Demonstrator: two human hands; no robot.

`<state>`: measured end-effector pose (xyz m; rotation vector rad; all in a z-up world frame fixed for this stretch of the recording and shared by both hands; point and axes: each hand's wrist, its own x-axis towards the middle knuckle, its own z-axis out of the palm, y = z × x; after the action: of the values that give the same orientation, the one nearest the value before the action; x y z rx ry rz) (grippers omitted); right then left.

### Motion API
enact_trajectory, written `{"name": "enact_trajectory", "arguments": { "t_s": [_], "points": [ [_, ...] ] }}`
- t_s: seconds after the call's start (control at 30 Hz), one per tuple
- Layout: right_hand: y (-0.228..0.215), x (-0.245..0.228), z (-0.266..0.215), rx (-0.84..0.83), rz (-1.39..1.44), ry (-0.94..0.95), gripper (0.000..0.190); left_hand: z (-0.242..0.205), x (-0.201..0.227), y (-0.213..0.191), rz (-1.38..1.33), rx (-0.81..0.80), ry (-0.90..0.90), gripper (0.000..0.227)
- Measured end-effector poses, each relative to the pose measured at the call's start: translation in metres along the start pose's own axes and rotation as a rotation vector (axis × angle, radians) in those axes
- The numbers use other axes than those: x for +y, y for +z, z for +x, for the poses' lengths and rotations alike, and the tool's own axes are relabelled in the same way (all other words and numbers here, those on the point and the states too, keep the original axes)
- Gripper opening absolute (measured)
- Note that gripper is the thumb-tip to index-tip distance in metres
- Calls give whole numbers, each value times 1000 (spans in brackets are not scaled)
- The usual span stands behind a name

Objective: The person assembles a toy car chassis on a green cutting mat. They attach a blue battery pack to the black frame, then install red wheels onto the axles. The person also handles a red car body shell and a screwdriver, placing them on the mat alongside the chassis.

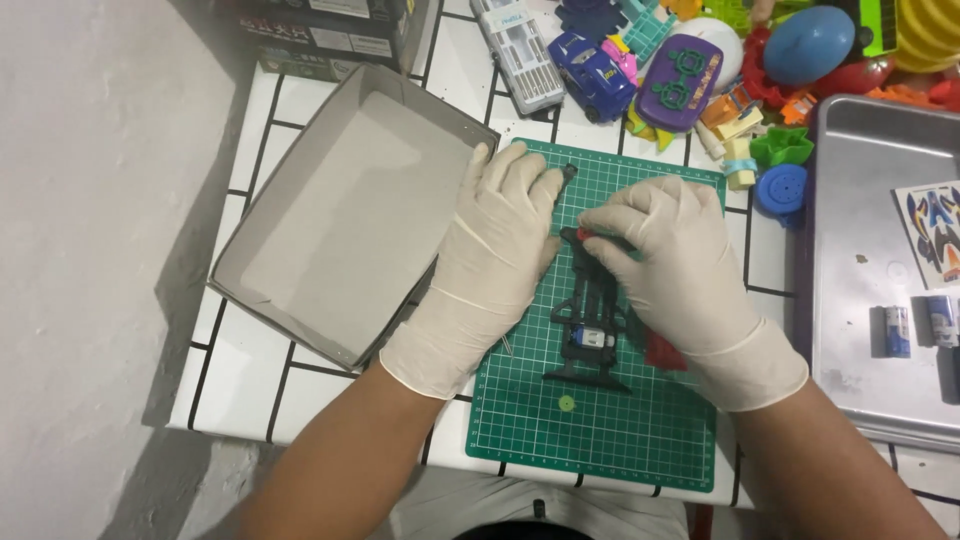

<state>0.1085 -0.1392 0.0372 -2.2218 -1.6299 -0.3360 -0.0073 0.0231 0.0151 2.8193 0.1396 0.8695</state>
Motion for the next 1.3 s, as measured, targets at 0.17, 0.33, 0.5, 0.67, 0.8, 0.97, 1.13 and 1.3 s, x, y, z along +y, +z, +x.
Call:
{"name": "enact_trajectory", "arguments": {
  "t_s": [0.17, 0.33, 0.5, 0.67, 0.8, 0.97, 1.13, 1.3],
  "points": [
    [15, -2, 4, -102, 107, 108, 12, 0, 7, -10, 230, -193, -29, 107],
    [22, -2, 3, -166, 81, 120, 13, -6, 12, -5, 310, -272, -27, 130],
    [22, -6, 7, -163, 83, 134, 11, -6, 12, -7, 321, -270, -16, 132],
    [19, -8, 12, -139, 129, 106, 11, -6, 12, -8, 326, -282, -19, 130],
    [21, -6, 12, -148, 123, 112, 9, -7, 12, -8, 308, -267, -17, 130],
    [19, -8, 15, -163, 102, 97, 9, -9, 12, -9, 308, -268, -4, 127],
    [20, -7, 18, -222, 88, 145, 6, -9, 12, -9, 339, -273, 7, 127],
    [17, -7, 21, -257, 170, 203, 9, -7, 13, -8, 326, -274, 4, 126]
  ]
}}
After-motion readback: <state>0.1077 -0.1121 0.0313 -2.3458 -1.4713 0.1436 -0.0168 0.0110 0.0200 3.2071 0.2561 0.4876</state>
